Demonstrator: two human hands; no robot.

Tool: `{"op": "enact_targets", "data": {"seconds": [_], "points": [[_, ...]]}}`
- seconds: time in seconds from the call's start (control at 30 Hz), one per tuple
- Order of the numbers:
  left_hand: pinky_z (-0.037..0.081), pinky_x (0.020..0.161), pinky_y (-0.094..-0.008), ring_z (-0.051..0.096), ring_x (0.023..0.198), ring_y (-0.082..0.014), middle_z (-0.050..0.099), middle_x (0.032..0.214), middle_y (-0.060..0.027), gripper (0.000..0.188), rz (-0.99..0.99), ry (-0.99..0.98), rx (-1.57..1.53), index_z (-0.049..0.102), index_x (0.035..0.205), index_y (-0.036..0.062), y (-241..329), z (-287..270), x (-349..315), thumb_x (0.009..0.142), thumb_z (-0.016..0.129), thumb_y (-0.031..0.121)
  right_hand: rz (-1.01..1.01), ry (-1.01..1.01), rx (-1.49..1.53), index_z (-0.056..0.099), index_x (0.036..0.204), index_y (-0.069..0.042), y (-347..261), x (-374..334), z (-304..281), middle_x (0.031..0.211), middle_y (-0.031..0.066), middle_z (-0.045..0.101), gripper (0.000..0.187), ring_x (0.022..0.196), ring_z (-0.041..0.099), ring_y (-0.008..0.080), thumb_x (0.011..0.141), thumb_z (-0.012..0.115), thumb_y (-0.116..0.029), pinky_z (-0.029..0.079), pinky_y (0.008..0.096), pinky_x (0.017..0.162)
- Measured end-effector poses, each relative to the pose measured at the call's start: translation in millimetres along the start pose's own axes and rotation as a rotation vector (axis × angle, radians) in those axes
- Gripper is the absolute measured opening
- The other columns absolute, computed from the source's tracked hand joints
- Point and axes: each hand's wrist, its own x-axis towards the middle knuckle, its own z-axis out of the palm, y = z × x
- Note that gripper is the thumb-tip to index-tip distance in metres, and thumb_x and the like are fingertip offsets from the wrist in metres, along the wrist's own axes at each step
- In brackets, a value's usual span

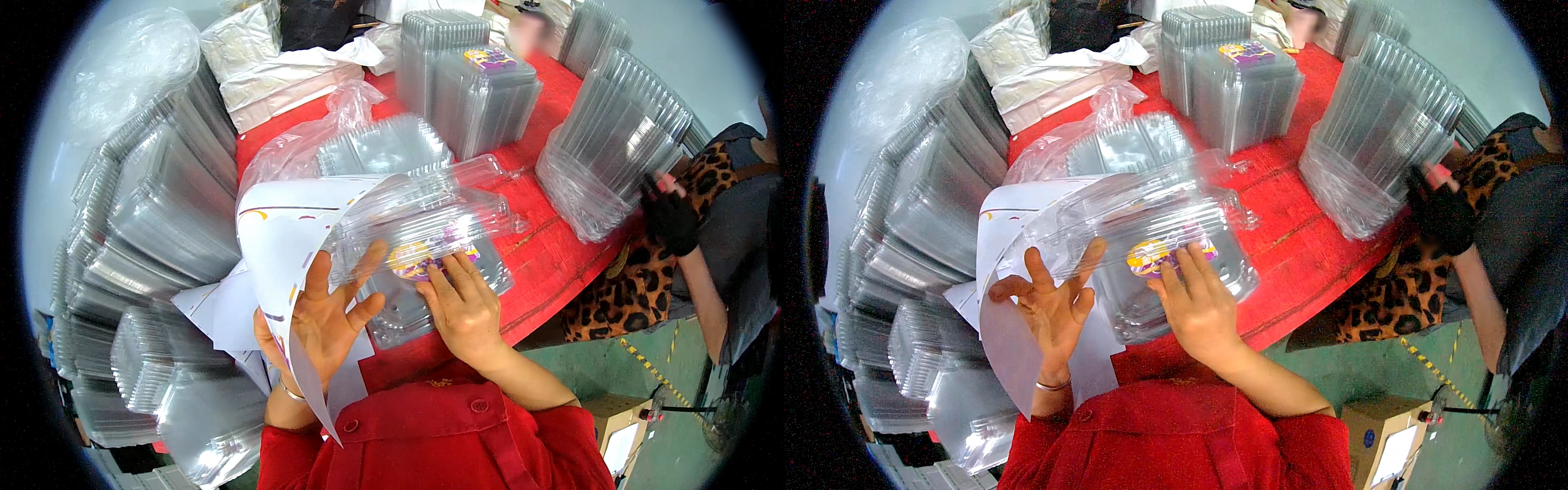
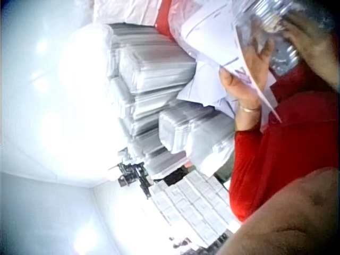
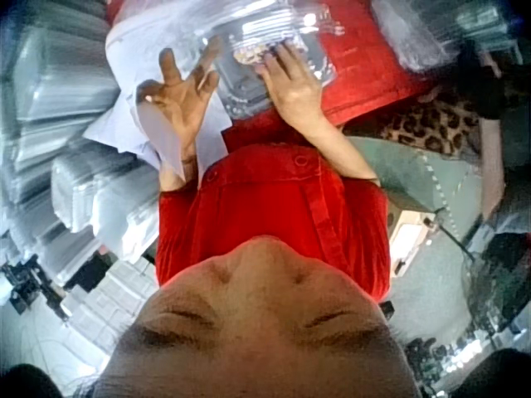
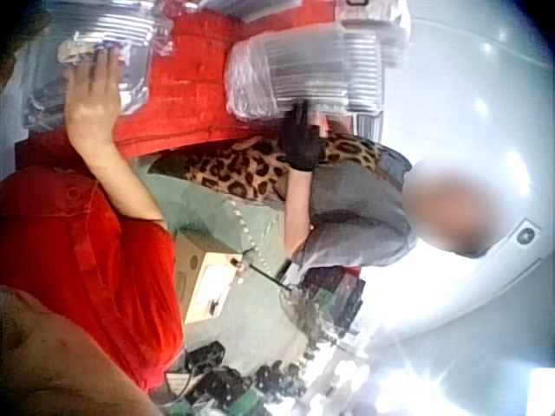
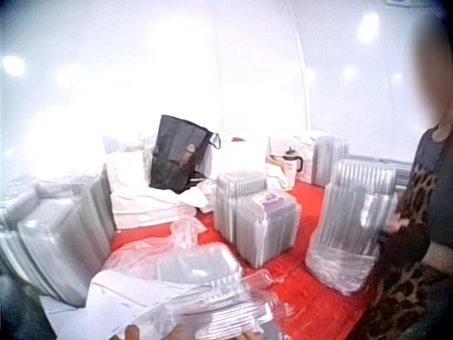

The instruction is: The person peels labels from a sheet and applies them to the center of clear plastic food containers one by one.

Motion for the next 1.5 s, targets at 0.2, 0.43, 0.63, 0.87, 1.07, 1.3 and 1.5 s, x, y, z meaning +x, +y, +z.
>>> {"op": "enact_targets", "data": {"seconds": [0.2,0.43,0.63,0.87,1.07,1.3,1.5], "points": [[0.02,0.109,-0.0577,-0.01,0.139,-0.0366,0.044,0.139,-0.0026,0.026,-0.051,0.034,-0.28,0.072,0.087,0.0243,5,9,3,0.091,0.05,0.039,-0.026,-0.007,-0.003,0.065,0.09,0.002,-7,3,2,0.097,0.0216,0.062,0.028,0.095,0.062,0.0382,0.072,0.074,-0.017,0.054,0.0389,0.072],[0.031,0.103,-0.053,0.004,0.138,-0.0406,0.047,0.136,0.0036,0.033,-0.027,0.052,-0.109,0.056,0.111,0.0278,3,4,-1,0.088,0.047,0.05,-0.034,-0.058,-0.033,0.064,0.09,0.002,-11,4,0,0.095,0.0231,0.062,0.026,0.095,0.062,0.0397,0.073,0.071,-0.016,0.054,0.0389,0.07],[0.04,0.098,-0.0481,0.016,0.135,-0.0451,0.047,0.136,0.0103,0.059,-0.004,0.024,0.044,0.043,0.134,0.0314,0,-1,-3,0.084,0.043,0.062,-0.005,-0.084,-0.032,0.064,0.087,0.001,-13,5,-1,0.094,0.0205,0.062,0.023,0.092,0.062,0.0366,0.072,0.072,-0.014,0.053,0.0379,0.073],[0.038,0.1,-0.0483,0.017,0.135,-0.0463,0.047,0.137,0.0081,0.053,0.0,0.048,0.034,0.047,0.131,0.0313,-1,5,-4,0.086,0.044,0.059,0.009,-0.262,-0.034,0.063,0.098,0.002,-18,7,-12,0.103,0.0196,0.06,0.038,0.102,0.057,0.0355,0.073,0.071,-0.025,0.048,0.0418,0.082],[0.033,0.103,-0.05,0.017,0.135,-0.0472,0.045,0.139,0.0048,0.042,0.008,0.034,-0.011,0.056,0.124,0.0325,-3,5,-5,0.088,0.047,0.051,-0.035,-0.288,-0.192,0.065,0.095,-0.002,-20,20,-26,0.099,0.0158,0.061,0.039,0.095,0.058,0.0312,0.073,0.07,-0.033,0.039,0.0464,0.084],[0.03,0.105,-0.0508,0.016,0.135,-0.0475,0.044,0.14,0.0018,0.03,0.038,0.033,-0.041,0.064,0.112,0.0323,-6,5,-7,0.089,0.049,0.044,-0.029,-0.306,-0.032,0.064,0.083,-0.004,10,24,2,0.077,0.0109,0.058,0.034,0.08,0.056,0.0282,0.073,0.069,-0.036,0.041,0.0418,0.078],[0.03,0.105,-0.0509,0.016,0.136,-0.0466,0.044,0.14,0.0009,0.026,0.028,0.164,-0.09,0.067,0.106,0.0303,-6,18,-15,0.09,0.05,0.041,-0.105,-0.49,0.304,0.065,0.108,-0.007,62,18,-42,0.107,0.0145,0.06,0.045,0.105,0.054,0.0317,0.073,0.071,-0.035,0.036,0.0442,0.094]]}}
